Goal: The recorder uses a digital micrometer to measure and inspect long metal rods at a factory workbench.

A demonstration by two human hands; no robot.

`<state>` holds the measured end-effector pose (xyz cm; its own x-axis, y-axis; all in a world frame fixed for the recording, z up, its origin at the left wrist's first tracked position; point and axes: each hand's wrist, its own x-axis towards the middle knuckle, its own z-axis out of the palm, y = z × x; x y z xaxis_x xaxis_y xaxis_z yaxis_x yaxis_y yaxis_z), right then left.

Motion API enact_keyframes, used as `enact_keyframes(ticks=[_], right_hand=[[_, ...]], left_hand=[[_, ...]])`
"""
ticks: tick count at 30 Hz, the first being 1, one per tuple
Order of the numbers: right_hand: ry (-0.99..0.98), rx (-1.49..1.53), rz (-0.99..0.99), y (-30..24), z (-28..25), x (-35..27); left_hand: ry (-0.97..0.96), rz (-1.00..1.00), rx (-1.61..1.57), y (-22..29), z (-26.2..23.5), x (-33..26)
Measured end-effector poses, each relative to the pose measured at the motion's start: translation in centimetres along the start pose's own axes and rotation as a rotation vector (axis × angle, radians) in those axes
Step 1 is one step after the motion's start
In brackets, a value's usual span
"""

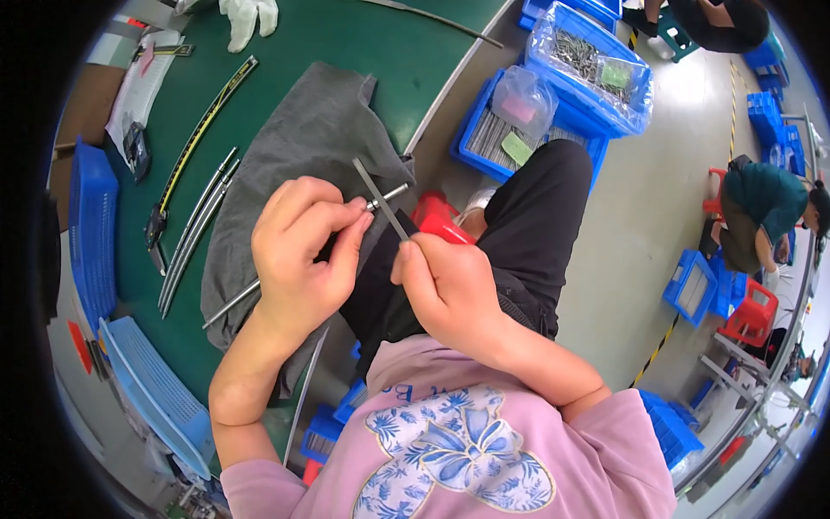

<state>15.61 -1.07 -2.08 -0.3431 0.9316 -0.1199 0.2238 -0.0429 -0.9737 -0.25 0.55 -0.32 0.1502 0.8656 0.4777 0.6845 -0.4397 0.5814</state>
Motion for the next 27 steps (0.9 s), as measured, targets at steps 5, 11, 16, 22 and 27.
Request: enact_keyframes(ticks=[5,11,16,22,27], right_hand=[[0.002,0.016,0.033,-0.3,0.0,-0.1],[-0.068,0.046,0.081,-1.2,-0.3,1.1],[-0.023,0.098,0.090,-0.5,-0.1,0.2],[-0.033,0.089,0.123,-1.1,0.1,0.9],[-0.055,0.115,0.092,-1.2,-0.2,1.6]], left_hand=[[0.021,-0.032,-0.040,0.0,0.0,0.1],[0.005,-0.027,-0.032,0.0,0.1,0.1],[-0.018,-0.018,-0.036,0.2,0.1,-0.1],[-0.004,-0.029,-0.023,0.2,0.1,-0.1],[-0.015,0.003,-0.001,0.1,0.1,-0.1]])
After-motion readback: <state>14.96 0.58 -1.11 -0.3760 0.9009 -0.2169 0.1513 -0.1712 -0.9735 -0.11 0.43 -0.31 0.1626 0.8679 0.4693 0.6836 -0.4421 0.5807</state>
